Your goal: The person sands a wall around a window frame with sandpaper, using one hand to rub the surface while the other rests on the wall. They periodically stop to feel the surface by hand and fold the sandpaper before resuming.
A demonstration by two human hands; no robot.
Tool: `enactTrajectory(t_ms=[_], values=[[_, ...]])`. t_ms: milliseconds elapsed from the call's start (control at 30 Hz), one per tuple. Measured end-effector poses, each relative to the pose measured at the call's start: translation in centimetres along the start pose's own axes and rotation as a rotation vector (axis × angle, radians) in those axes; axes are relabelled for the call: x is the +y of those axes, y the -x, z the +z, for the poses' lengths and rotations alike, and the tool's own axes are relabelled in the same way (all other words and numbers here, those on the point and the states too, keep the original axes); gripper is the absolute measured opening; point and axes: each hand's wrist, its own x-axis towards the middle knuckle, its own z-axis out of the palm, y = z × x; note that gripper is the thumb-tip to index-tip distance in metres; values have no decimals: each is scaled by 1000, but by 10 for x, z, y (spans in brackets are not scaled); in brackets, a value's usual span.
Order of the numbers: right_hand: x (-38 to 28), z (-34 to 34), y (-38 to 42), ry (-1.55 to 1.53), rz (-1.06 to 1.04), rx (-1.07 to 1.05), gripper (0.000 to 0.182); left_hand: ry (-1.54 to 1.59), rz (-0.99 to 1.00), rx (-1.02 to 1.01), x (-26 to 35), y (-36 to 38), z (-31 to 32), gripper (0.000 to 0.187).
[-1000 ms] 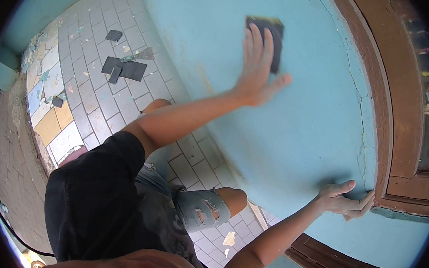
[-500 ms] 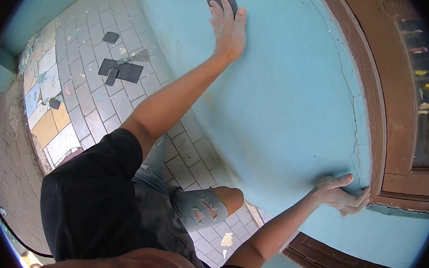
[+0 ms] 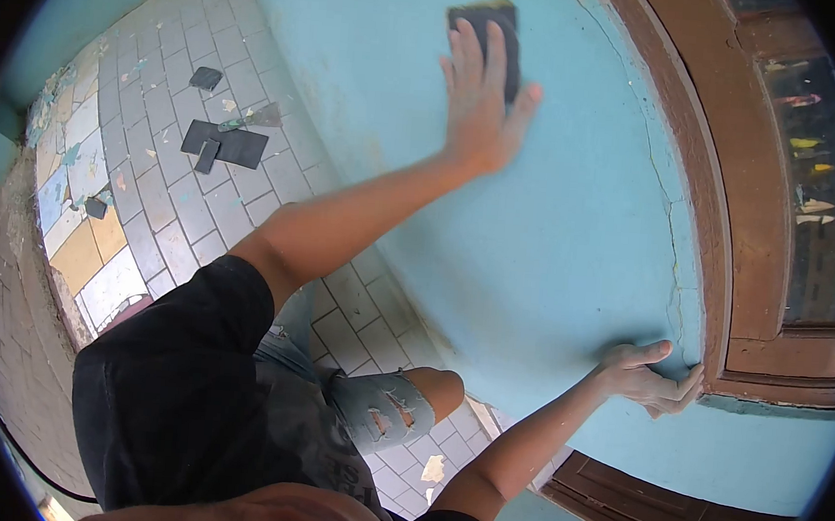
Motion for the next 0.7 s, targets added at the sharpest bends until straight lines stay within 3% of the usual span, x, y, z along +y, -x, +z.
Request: enactTrajectory(t_ms=[67,100,133,200,233,333,400,533,567,633,700], values=[[4,1,1,-13,-14,-4,76,-62,402,-314,37,86,-6,88],[5,-3,3,-13,-12,-3,76,87,625,-555,45,105,-12,83],[6,-5,4,-19,-5,-45,76,146,623,-666,44,107,-9,81],[12,-8,3,-16,-7,-85,76,-35,728,-432,26,85,4,80],[15,-9,3,-31,-41,-91,75,-74,652,-293,22,57,1,80],[14,-5,3,-26,-59,-64,73,45,84,24,14,-24,-7,87],[7,-2,4,-10,-29,-29,72,-31,98,66,28,-6,8,86],[3,-10,5,-7,-13,-17,73,151,768,-611,69,105,11,81],[5,-13,3,-36,-50,-51,74,165,784,-611,65,101,16,81],[15,-18,1,-30,-128,-105,74,-64,740,-346,52,65,12,79],[15,-14,0,17,-143,-73,73,-28,363,-71,41,10,4,80]])
